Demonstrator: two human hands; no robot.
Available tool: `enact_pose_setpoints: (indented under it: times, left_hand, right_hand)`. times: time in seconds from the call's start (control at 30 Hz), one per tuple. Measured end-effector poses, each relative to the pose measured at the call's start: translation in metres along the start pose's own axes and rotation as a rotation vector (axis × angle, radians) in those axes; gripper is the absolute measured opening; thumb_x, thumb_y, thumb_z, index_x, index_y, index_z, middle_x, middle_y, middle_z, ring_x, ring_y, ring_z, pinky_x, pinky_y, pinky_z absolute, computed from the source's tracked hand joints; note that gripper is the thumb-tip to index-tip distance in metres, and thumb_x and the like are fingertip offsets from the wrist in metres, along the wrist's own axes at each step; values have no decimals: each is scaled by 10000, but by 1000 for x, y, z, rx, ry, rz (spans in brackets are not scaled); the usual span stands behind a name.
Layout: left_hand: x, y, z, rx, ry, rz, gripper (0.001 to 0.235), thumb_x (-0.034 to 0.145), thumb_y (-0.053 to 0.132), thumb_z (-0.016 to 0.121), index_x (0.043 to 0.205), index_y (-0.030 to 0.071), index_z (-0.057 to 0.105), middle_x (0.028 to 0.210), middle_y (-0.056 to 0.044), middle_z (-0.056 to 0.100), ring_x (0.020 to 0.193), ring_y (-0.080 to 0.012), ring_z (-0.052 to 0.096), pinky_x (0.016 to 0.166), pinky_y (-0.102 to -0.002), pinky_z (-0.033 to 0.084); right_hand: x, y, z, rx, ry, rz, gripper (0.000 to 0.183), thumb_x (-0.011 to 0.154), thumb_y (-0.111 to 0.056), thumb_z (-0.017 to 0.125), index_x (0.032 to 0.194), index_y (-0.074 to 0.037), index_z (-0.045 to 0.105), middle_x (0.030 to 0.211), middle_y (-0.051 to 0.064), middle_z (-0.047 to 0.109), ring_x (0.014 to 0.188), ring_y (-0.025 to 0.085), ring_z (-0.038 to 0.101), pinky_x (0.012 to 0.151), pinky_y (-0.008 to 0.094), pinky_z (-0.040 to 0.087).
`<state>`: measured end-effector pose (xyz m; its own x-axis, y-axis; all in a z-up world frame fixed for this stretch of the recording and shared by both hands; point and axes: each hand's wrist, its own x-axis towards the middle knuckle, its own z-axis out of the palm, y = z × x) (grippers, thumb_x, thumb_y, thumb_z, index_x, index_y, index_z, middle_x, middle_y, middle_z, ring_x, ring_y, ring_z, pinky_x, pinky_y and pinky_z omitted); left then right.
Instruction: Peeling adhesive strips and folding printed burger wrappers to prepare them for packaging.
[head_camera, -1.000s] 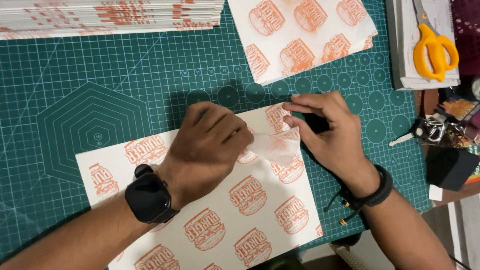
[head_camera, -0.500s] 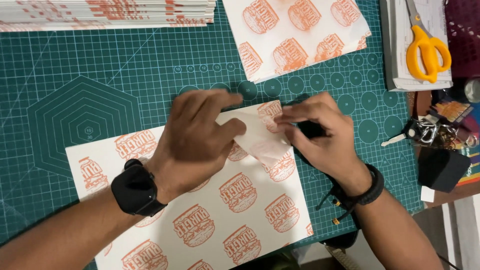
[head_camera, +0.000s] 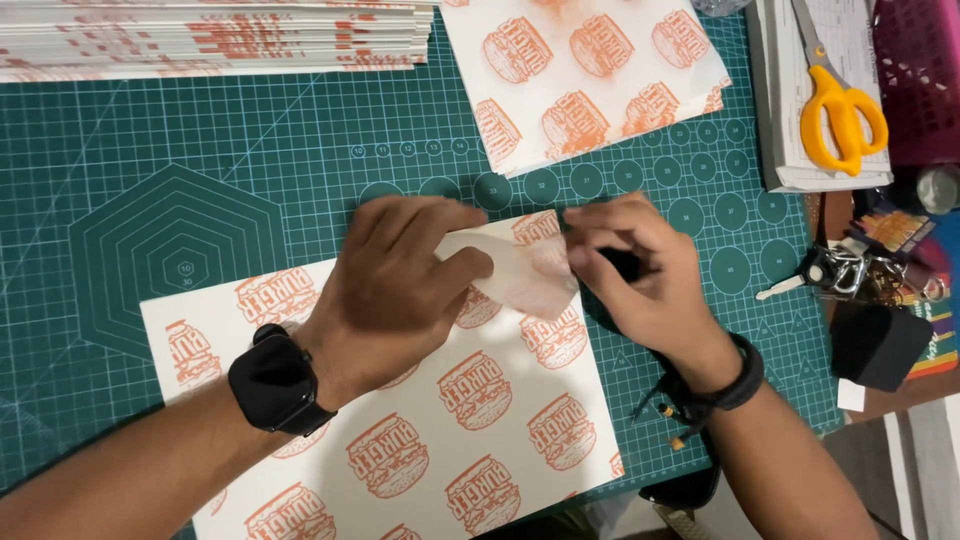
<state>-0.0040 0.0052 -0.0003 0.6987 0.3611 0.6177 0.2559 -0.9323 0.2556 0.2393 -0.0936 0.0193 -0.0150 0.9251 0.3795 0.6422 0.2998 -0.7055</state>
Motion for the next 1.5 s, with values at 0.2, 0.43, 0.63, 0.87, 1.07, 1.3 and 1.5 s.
enact_pose_setpoints:
  times: [0.2, 0.43, 0.63, 0.87, 1.07, 1.3, 1.5]
  left_hand:
    - [5, 0, -2, -22, 15, 44, 216, 862, -56, 661, 905, 156, 660, 903, -7, 630, 912, -246, 616, 895, -408, 428]
    - [3, 0, -1, -25, 50, 75, 211, 939, -62, 624, 1013, 122, 695, 932, -24, 628, 894, -267, 609, 853, -415, 433]
    - [1, 1, 1, 33, -18, -6, 218, 803, 33, 719, 910, 213, 657, 1155, -47, 666, 1087, -283, 631, 938, -445, 407]
    - [1, 2, -5, -34, -3, 42, 327, 840, -113, 676, 1092, 90, 634, 904, 5, 606, 889, -229, 619, 890, -398, 401]
    - [3, 3, -5, -27, -77, -9, 231, 823, 25, 766, 954, 179, 655, 1158, -45, 671, 1064, -286, 628, 992, -457, 386]
    - [2, 5, -9, -149, -142, -46, 184, 856, -18, 690, 980, 115, 665, 951, -46, 634, 981, -276, 598, 1008, -474, 394]
    - [6, 7, -11, -141, -125, -38, 140, 927, -15, 649, 980, 113, 668, 943, -19, 643, 969, -244, 605, 997, -456, 389]
  right_hand:
    - [-2, 7, -1, 295, -25, -49, 129, 1083, -152, 556, 1160, -53, 584, 940, 79, 740, 987, 189, 691, 1055, 377, 583]
    - [3, -3, 6, -203, -18, 10, 328, 916, -56, 837, 1200, -40, 675, 1058, 28, 795, 1037, 162, 631, 938, 273, 496]
    - [-4, 0, 0, 63, -78, 25, 318, 889, 52, 795, 1160, -18, 643, 1046, 112, 718, 964, 200, 792, 921, 243, 591]
    - [1, -4, 3, -107, -4, 154, 448, 890, -66, 847, 1287, -125, 649, 1103, 43, 763, 1131, 127, 709, 981, 231, 551]
    - [-2, 5, 7, -3, -20, 117, 358, 898, 64, 787, 1222, -2, 651, 1104, 99, 619, 989, 215, 800, 903, 252, 636]
    - [-1, 3, -3, 138, 8, -46, 293, 1002, -31, 707, 1273, -43, 598, 1041, 68, 796, 946, 148, 671, 932, 306, 462]
    - [0, 7, 5, -97, 19, 11, 351, 896, -35, 830, 1229, -11, 722, 1049, 80, 767, 1018, 202, 642, 888, 277, 560]
